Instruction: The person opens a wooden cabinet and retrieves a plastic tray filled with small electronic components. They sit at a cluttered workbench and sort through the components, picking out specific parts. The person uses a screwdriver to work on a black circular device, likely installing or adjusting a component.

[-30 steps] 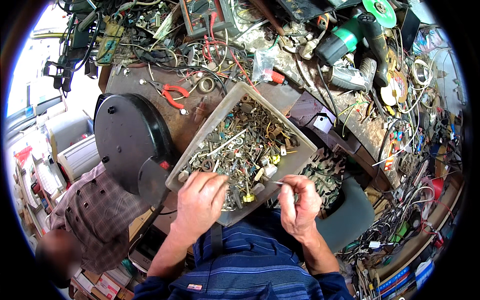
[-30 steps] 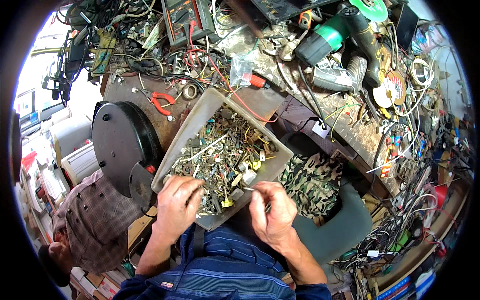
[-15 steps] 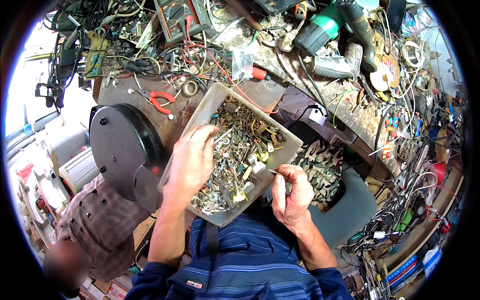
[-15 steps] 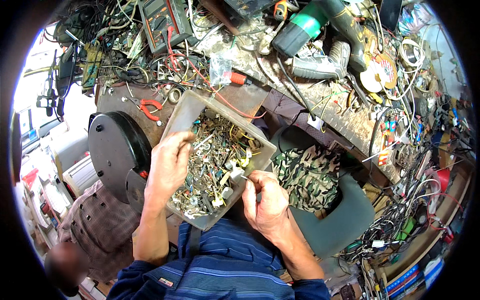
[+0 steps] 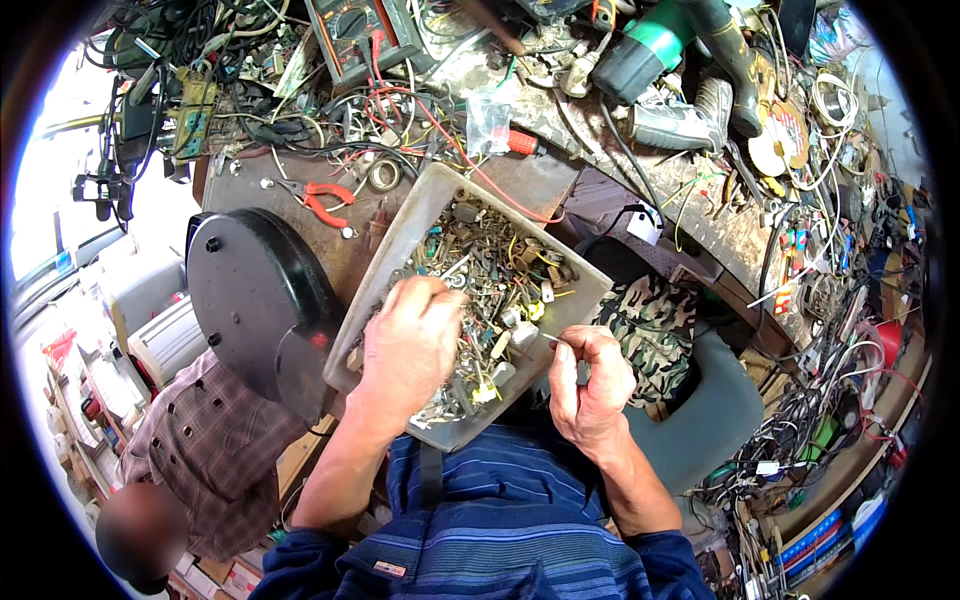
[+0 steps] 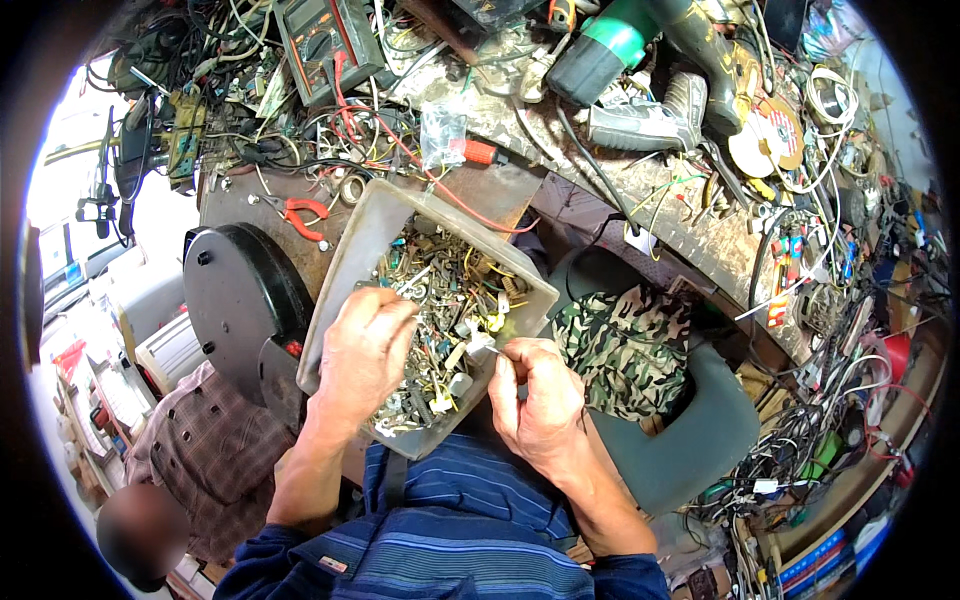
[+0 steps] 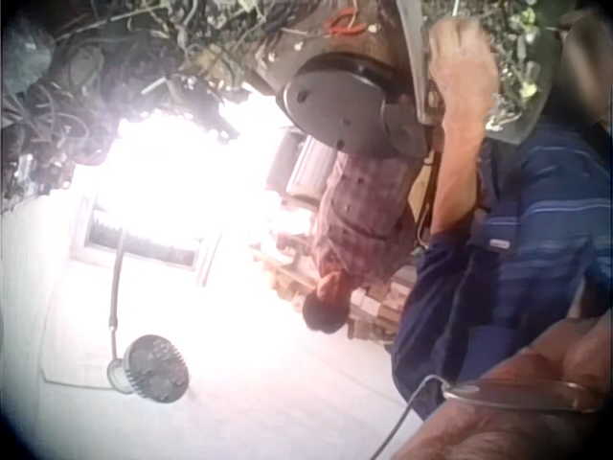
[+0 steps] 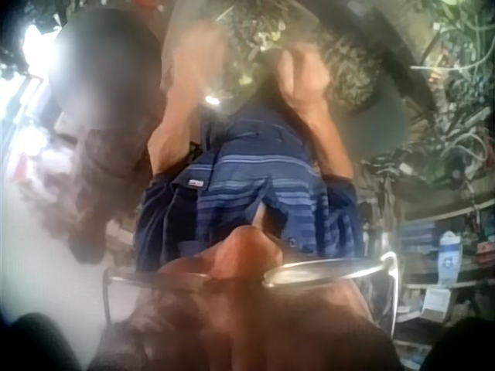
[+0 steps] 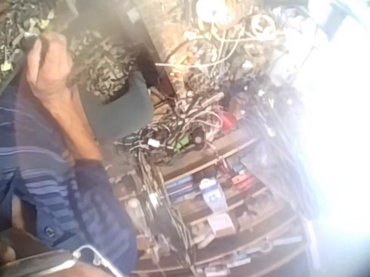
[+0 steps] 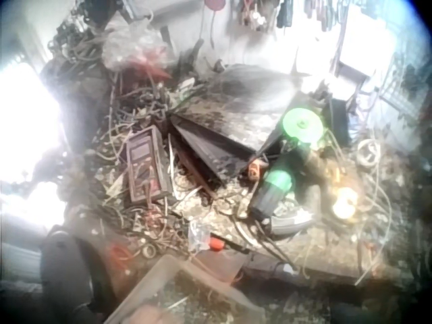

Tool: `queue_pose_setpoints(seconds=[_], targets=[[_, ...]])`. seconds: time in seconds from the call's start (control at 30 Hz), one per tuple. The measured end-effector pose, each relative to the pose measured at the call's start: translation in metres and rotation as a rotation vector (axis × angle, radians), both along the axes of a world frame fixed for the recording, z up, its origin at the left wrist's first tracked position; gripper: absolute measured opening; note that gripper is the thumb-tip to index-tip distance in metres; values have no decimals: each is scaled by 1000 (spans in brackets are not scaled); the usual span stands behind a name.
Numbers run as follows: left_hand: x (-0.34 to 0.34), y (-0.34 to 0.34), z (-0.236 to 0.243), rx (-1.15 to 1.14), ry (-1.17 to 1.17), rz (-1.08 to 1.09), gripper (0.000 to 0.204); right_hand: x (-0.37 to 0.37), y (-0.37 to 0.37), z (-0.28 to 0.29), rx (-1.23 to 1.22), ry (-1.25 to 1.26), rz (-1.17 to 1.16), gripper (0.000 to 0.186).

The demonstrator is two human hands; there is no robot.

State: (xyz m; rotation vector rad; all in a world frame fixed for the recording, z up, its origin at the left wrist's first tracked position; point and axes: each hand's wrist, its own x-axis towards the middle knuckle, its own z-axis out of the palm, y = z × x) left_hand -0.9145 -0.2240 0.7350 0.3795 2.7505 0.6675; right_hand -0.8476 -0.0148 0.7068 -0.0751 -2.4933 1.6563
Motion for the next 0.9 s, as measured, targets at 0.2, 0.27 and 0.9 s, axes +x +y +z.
queue_pose_setpoints(seconds=[0.2, 0.27, 0.9], targets=[[-29, 33, -38, 138, -75, -191, 62, 1, 0, 0, 22, 8, 5, 20], [-35, 38, -48, 141, -165, -136, 77, 1, -1, 0, 14, 4, -2, 20], [-29, 15, -38, -105, -60, 182, 51, 5, -5, -5, 22, 57, -42, 24]])
